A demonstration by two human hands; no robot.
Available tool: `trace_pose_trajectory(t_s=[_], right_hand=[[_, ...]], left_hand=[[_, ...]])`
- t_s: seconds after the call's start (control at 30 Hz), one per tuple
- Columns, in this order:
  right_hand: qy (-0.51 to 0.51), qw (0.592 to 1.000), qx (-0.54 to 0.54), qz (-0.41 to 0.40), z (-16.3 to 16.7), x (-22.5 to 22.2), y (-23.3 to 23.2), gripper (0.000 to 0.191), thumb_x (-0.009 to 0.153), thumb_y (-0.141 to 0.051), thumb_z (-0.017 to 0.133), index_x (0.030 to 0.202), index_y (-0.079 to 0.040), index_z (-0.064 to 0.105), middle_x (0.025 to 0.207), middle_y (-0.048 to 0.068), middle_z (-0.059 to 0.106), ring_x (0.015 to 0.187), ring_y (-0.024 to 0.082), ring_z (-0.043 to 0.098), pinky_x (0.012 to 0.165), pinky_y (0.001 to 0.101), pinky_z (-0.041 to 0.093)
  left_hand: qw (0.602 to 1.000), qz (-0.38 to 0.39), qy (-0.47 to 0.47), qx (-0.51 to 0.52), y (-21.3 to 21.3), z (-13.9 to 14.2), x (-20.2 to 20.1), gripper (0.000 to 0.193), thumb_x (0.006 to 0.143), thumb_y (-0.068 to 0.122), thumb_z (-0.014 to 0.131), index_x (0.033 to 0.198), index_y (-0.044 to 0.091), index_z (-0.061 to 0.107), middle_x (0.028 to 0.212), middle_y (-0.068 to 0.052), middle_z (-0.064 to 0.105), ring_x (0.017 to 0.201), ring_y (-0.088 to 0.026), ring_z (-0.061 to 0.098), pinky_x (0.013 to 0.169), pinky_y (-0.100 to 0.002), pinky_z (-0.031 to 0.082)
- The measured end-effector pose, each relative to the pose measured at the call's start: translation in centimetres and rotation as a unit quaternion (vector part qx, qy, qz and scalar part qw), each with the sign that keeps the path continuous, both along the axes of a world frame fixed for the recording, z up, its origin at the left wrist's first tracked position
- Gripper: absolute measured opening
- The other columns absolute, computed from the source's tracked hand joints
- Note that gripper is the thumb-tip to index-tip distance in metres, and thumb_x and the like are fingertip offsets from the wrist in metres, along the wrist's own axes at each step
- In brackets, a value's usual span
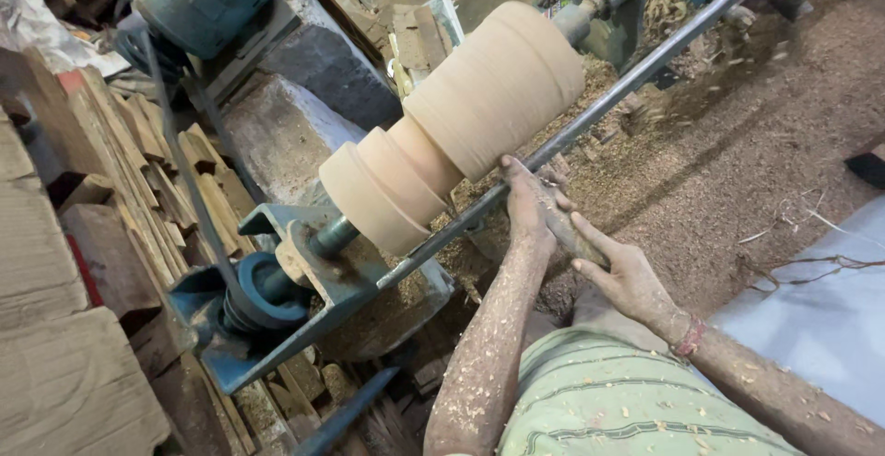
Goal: The person shapes a spinning wooden vessel on a lathe, holding a chisel against the rotating wood with both hands to cut and smooth its profile. They reposition the chisel along the tool rest and continue cutting the curved surface of the workpiece.
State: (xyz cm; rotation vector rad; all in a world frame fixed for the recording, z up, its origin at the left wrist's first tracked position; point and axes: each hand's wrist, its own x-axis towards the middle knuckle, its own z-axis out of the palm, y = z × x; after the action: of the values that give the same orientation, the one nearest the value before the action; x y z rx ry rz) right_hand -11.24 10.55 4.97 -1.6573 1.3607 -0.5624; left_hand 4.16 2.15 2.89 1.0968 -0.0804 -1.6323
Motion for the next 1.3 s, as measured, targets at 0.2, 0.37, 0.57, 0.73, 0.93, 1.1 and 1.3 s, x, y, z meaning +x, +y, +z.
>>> trace_pose_trajectory(t_s=[0.2,0.37,0.57,0.73,0.93,1.1,1.3], right_hand=[[0.013,0.999,-0.014,0.050,1.1,0.4,-0.2,0.074,0.088,-0.020,0.072,0.156,-0.016,0.044,0.124,0.026,0.068,0.109,0.035,0.071,0.092,0.0384,0.055],[-0.015,0.999,-0.027,0.044,1.5,-1.0,-1.1,0.071,0.087,-0.021,0.074,0.153,-0.015,0.046,0.131,0.022,0.069,0.110,0.024,0.073,0.092,0.0368,0.054],[0.007,1.000,-0.021,-0.017,0.7,-2.4,-1.0,0.073,0.088,-0.019,0.073,0.156,-0.014,0.044,0.129,0.023,0.069,0.103,0.016,0.069,0.088,0.0362,0.053],[0.069,0.988,0.111,-0.083,0.1,-3.1,-0.7,0.079,0.095,-0.017,0.074,0.167,-0.020,0.043,0.105,0.028,0.072,0.081,0.021,0.064,0.079,0.0384,0.056],[-0.004,0.998,-0.038,-0.046,0.4,-3.9,-0.9,0.074,0.092,-0.016,0.073,0.160,-0.012,0.043,0.107,0.008,0.071,0.087,0.008,0.059,0.077,0.0288,0.053],[0.035,0.986,0.118,-0.114,0.7,-3.8,-0.5,0.079,0.090,-0.019,0.073,0.163,-0.021,0.042,0.091,0.011,0.069,0.067,0.013,0.055,0.065,0.0325,0.052],[0.001,0.997,-0.006,-0.078,0.8,-3.7,-0.5,0.075,0.091,-0.018,0.073,0.159,-0.014,0.042,0.102,0.004,0.069,0.075,0.007,0.059,0.071,0.0266,0.052]], left_hand=[[0.999,0.047,0.018,0.001,1.2,0.4,1.1,0.079,0.095,0.080,0.038,0.113,0.005,0.056,0.082,-0.008,0.068,0.052,-0.015,0.057,0.049,-0.032,0.054],[0.997,0.064,0.024,0.038,0.4,1.2,-0.6,0.063,0.091,0.077,0.034,0.123,0.024,0.048,0.083,-0.006,0.064,0.052,-0.013,0.054,0.046,-0.032,0.052],[0.999,0.006,-0.016,-0.043,-1.9,0.7,-3.1,0.082,0.104,0.078,0.039,0.115,-0.002,0.050,0.081,-0.009,0.067,0.047,-0.012,0.055,0.040,-0.028,0.050],[0.999,-0.021,0.001,-0.032,-2.5,-0.1,-4.4,0.077,0.095,0.081,0.041,0.116,0.008,0.052,0.079,-0.007,0.063,0.047,-0.011,0.054,0.040,-0.028,0.048],[0.998,-0.045,0.021,-0.027,-2.9,-0.3,-5.5,0.087,0.090,0.085,0.041,0.116,0.003,0.051,0.078,-0.005,0.063,0.046,-0.010,0.053,0.038,-0.029,0.050],[0.998,-0.060,0.029,-0.020,-2.8,0.0,-5.5,0.088,0.086,0.085,0.042,0.120,0.004,0.046,0.083,-0.006,0.062,0.050,-0.010,0.054,0.041,-0.031,0.051],[0.996,-0.072,0.017,-0.041,-2.7,0.7,-5.5,0.090,0.087,0.084,0.041,0.126,0.004,0.048,0.083,-0.005,0.061,0.050,-0.008,0.054,0.042,-0.029,0.052]])
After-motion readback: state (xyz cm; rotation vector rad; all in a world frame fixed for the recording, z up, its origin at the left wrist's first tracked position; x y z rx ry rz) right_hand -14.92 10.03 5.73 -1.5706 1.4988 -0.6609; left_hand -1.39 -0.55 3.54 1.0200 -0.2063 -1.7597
